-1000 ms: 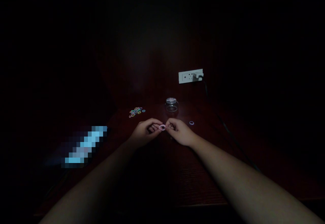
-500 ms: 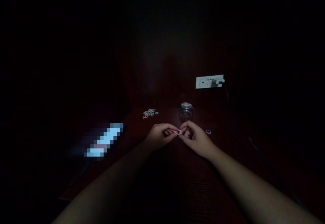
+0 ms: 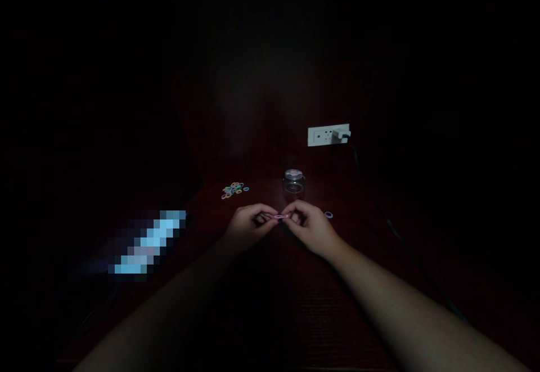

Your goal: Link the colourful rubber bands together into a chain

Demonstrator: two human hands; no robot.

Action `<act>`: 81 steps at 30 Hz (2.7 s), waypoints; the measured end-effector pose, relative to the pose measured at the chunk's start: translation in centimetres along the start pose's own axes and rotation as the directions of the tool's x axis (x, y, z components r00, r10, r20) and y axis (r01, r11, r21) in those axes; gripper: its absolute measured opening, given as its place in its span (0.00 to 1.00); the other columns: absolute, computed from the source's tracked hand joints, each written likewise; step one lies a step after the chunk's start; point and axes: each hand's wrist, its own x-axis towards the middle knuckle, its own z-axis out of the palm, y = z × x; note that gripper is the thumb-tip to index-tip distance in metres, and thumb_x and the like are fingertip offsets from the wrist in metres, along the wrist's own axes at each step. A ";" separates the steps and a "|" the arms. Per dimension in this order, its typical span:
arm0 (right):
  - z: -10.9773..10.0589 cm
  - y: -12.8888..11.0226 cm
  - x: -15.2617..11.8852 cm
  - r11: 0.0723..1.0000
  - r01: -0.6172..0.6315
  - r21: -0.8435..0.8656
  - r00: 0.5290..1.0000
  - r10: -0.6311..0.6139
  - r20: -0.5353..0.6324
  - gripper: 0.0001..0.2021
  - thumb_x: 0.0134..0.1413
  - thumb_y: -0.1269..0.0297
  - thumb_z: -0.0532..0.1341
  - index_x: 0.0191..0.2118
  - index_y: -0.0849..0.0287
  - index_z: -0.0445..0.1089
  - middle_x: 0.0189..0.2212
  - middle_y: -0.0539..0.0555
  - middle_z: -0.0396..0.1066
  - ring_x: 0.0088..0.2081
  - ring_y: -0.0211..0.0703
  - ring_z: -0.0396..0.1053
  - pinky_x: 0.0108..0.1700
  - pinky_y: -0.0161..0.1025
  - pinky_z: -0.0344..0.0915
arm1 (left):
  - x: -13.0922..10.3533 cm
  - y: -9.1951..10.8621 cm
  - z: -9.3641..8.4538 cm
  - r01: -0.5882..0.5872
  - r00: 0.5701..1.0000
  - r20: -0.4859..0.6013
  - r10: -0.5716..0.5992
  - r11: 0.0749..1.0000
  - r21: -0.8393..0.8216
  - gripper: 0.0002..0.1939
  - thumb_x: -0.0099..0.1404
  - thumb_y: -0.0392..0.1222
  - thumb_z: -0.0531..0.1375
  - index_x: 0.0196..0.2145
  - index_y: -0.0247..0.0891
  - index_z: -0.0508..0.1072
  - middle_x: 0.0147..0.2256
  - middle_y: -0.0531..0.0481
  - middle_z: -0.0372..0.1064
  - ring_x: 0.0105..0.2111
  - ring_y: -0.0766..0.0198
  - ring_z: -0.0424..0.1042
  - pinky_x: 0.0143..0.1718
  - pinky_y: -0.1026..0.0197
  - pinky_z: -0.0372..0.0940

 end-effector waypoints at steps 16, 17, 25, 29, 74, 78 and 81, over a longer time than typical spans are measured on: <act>-0.1 0.3 0.0 1.000 -0.025 -0.017 1.000 0.025 0.001 0.11 0.48 0.59 0.59 0.33 0.61 0.68 0.19 0.48 0.59 0.21 0.33 0.55 0.23 0.32 0.55 | 0.0 0.3 -0.3 -0.032 0.999 -0.019 0.033 0.997 0.073 0.08 0.57 0.42 0.57 0.32 0.36 0.73 0.29 0.49 0.71 0.26 0.69 0.66 0.28 0.67 0.63; -0.1 0.2 0.0 0.999 -0.018 -0.030 1.000 0.018 0.000 0.10 0.48 0.59 0.59 0.33 0.61 0.68 0.19 0.48 0.59 0.21 0.33 0.55 0.23 0.32 0.55 | 0.0 0.3 -0.3 -0.034 0.999 -0.018 0.035 0.997 0.069 0.08 0.57 0.42 0.57 0.32 0.36 0.73 0.29 0.49 0.71 0.26 0.69 0.66 0.28 0.67 0.63; -0.3 0.0 0.1 0.995 0.051 -0.083 0.999 -0.052 -0.012 0.08 0.48 0.61 0.58 0.30 0.61 0.69 0.24 0.51 0.62 0.24 0.35 0.57 0.26 0.33 0.57 | 0.0 0.4 -0.4 -0.037 0.999 -0.013 0.038 0.997 0.064 0.07 0.56 0.41 0.58 0.31 0.35 0.71 0.28 0.50 0.70 0.26 0.69 0.67 0.27 0.67 0.62; -0.3 -0.1 0.1 0.995 0.052 -0.082 0.999 -0.053 -0.008 0.08 0.48 0.61 0.58 0.30 0.61 0.69 0.24 0.52 0.62 0.25 0.35 0.58 0.26 0.33 0.57 | 0.0 0.6 -0.5 -0.034 0.999 -0.006 0.035 0.997 0.073 0.07 0.57 0.41 0.57 0.31 0.36 0.72 0.28 0.50 0.71 0.25 0.69 0.66 0.27 0.67 0.62; -0.2 0.2 0.1 0.996 -0.045 -0.081 0.997 0.050 0.056 0.10 0.49 0.60 0.57 0.30 0.62 0.67 0.19 0.48 0.60 0.22 0.34 0.56 0.24 0.32 0.54 | 0.0 0.4 -0.5 -0.049 0.999 -0.015 0.050 0.997 0.055 0.06 0.57 0.39 0.57 0.31 0.34 0.71 0.28 0.50 0.70 0.25 0.70 0.66 0.27 0.68 0.62; -0.2 0.3 0.1 0.998 -0.029 -0.051 0.997 0.032 0.070 0.08 0.49 0.61 0.57 0.29 0.62 0.66 0.19 0.47 0.59 0.21 0.33 0.55 0.23 0.32 0.53 | -0.1 0.4 -0.2 -0.025 0.999 0.032 0.025 1.000 0.004 0.08 0.57 0.39 0.57 0.35 0.35 0.71 0.30 0.49 0.71 0.28 0.69 0.68 0.28 0.68 0.62; -0.2 0.1 0.0 0.999 -0.018 -0.026 0.996 0.021 0.084 0.08 0.49 0.62 0.57 0.29 0.62 0.65 0.19 0.47 0.59 0.22 0.33 0.55 0.23 0.31 0.53 | -0.1 0.5 -0.1 -0.003 0.998 0.059 0.004 1.000 -0.015 0.10 0.58 0.40 0.57 0.37 0.35 0.71 0.32 0.48 0.72 0.30 0.68 0.70 0.29 0.68 0.63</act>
